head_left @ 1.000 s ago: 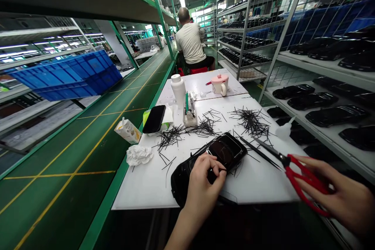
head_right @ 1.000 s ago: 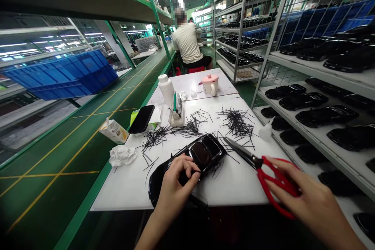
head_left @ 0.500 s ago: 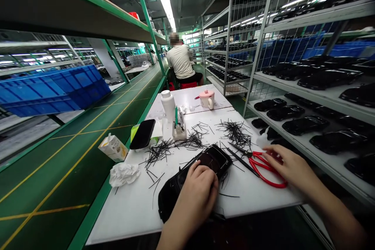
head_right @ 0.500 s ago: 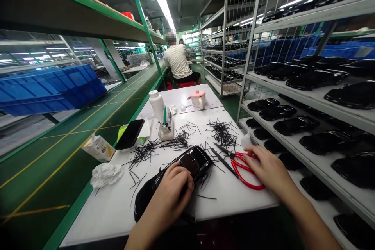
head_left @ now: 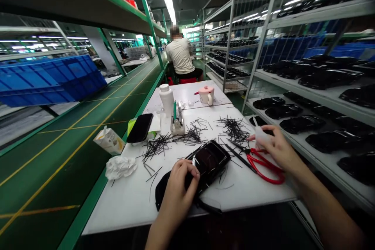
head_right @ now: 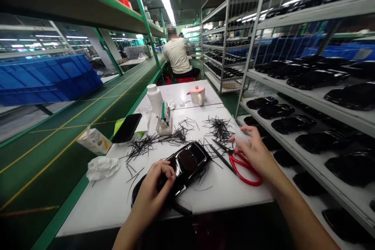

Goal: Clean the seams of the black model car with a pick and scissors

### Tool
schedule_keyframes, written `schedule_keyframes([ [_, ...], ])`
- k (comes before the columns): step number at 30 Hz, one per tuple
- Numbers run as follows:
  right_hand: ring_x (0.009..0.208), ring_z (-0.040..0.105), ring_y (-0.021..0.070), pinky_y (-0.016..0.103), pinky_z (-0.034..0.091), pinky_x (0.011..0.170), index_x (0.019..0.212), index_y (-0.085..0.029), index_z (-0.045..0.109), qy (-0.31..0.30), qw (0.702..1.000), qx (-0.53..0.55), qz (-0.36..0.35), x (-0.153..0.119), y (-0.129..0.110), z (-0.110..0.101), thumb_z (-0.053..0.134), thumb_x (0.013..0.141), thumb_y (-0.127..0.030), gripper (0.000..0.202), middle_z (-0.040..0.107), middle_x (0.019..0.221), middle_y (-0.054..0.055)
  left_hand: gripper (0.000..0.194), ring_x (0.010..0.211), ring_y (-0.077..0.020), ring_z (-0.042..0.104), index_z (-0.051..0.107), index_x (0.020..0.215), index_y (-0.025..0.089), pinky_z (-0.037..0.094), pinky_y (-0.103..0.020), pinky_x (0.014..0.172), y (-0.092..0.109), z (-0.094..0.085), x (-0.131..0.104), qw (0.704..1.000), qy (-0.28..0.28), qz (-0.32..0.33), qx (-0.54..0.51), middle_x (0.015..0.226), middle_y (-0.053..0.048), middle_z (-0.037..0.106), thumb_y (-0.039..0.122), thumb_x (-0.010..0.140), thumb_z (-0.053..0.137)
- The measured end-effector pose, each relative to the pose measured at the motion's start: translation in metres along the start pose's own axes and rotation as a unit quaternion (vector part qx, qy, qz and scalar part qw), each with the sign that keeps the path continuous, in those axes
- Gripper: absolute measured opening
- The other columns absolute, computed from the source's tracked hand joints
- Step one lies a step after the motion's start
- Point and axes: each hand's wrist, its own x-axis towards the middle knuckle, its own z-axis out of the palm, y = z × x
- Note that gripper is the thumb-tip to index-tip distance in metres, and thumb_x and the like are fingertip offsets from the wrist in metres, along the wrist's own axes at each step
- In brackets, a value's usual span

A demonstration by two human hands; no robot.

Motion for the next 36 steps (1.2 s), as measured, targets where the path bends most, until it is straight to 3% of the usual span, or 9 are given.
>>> schedule_keyframes([
  [4,0.075,0.067,0.0206,0.031,0.054,0.064,0.107,-0.024,0.061,0.076,0.989,0.125,-0.025,-0.043,-0.025,0.04,0.071,0.079,-0.042,0.035,0.07,0.089,0.005,0.012,0.112,-0.0184,0.049,0.044,0.083,0.024,0.037,-0.035,0.101,0.002,0.002,-0.003,0.998,0.014,-0.035,-0.046,0.091,-0.001,0.061,0.02,0.093,0.051],
  [7,0.067,0.062,0.0192,0.031,0.05,0.059,0.09,-0.023,0.065,0.11,0.978,0.171,-0.053,-0.066,-0.03,0.072,0.069,0.08,-0.041,0.021,0.065,0.079,0.003,0.012,0.112,-0.0181,0.049,0.046,0.083,0.024,0.039,-0.033,0.098,0.003,0.002,-0.003,0.996,0.009,-0.051,-0.068,0.091,-0.001,0.062,0.02,0.093,0.052],
  [11,0.075,0.059,0.021,0.033,0.047,0.066,0.077,-0.023,0.066,0.017,0.979,0.168,-0.113,-0.077,-0.038,0.095,0.058,0.088,-0.034,0.017,0.063,0.072,0.002,0.014,0.111,-0.0172,0.05,0.047,0.081,0.023,0.039,-0.031,0.098,0.004,0.002,-0.002,0.996,0.01,-0.039,-0.076,0.089,0.001,0.063,0.018,0.092,0.053],
  [15,0.075,0.051,0.0202,0.034,0.042,0.07,0.077,-0.024,0.066,-0.066,0.978,0.086,-0.177,-0.077,-0.048,0.099,0.055,0.09,-0.023,0.017,0.064,0.069,0.001,0.013,0.112,-0.0168,0.05,0.049,0.082,0.023,0.039,-0.031,0.099,0.004,0.002,-0.002,0.997,0.013,-0.026,-0.073,0.089,0.001,0.064,0.017,0.092,0.053],
  [23,0.065,0.052,0.0189,0.037,0.04,0.066,0.076,-0.022,0.065,-0.081,0.973,0.0,-0.218,-0.076,-0.052,0.103,0.055,0.089,-0.021,0.016,0.069,0.068,0.001,0.013,0.109,-0.018,0.053,0.051,0.08,0.022,0.04,-0.034,0.102,0.004,0.002,-0.002,0.997,0.017,-0.015,-0.076,0.088,0.0,0.066,0.015,0.09,0.055],
  [36,0.062,0.054,0.02,0.04,0.041,0.065,0.076,-0.025,0.063,-0.088,0.974,-0.032,-0.208,-0.076,-0.052,0.104,0.053,0.091,-0.027,0.019,0.07,0.068,0.001,0.014,0.11,-0.021,0.055,0.053,0.078,0.023,0.043,-0.038,0.103,0.004,0.002,-0.002,0.996,0.012,-0.022,-0.082,0.088,-0.003,0.068,0.015,0.09,0.053],
])
